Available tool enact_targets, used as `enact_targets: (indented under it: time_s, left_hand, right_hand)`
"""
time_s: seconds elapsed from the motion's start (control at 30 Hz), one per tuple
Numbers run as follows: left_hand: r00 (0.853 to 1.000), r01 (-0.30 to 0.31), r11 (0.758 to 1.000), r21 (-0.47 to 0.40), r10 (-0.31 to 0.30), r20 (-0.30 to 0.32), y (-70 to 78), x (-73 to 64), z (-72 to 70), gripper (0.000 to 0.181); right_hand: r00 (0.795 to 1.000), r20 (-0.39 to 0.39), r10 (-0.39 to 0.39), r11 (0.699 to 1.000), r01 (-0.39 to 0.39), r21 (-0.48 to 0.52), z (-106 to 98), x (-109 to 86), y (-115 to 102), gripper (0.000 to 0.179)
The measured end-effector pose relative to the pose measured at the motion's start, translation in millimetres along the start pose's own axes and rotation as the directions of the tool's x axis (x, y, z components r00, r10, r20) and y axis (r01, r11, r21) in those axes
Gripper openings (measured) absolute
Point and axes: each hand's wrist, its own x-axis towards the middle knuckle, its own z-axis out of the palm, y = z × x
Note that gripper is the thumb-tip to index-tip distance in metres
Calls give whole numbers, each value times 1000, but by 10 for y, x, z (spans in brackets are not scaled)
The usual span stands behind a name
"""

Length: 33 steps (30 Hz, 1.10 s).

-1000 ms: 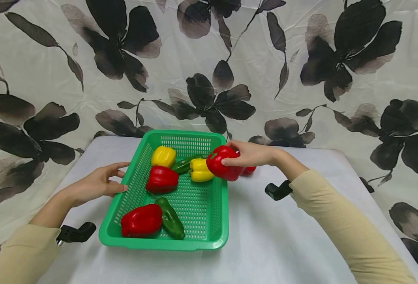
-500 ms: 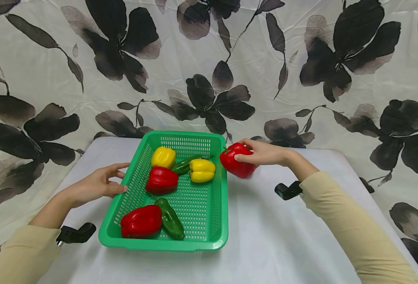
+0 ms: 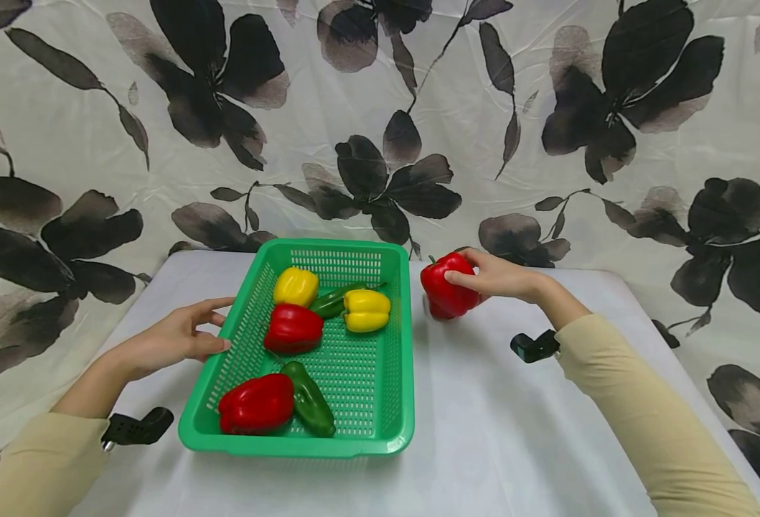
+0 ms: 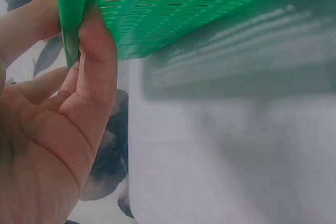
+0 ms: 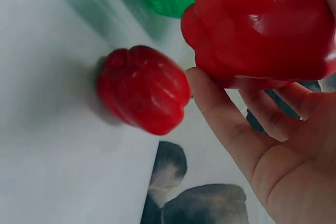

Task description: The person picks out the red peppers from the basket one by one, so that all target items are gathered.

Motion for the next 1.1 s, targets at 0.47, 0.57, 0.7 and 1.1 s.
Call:
enact_targets:
  time_s: [0.47,0.57,0.7,1.1]
  left_hand:
    - [1000,-10,1000,-6,10,3,-11,9,-3,78]
    - [1000,-11,1000,-8,11,5,-11,10,-2,78]
    - [1000,-12,1000,-8,12,7,-17,10,-2,78]
    - [1000,-23,1000,-19,23,7,-20,5,1,78]
  right_hand:
    - [997,-77,23,997,-17,77,-62,-17,249,65]
    - [995,-96,34,996,-26,83,-71,-28,299,65]
    - [992,-120,49,996,-39,81,-75,-51,339,64]
    - [978,-177,113,991,-98,89,-92,-49,528,69]
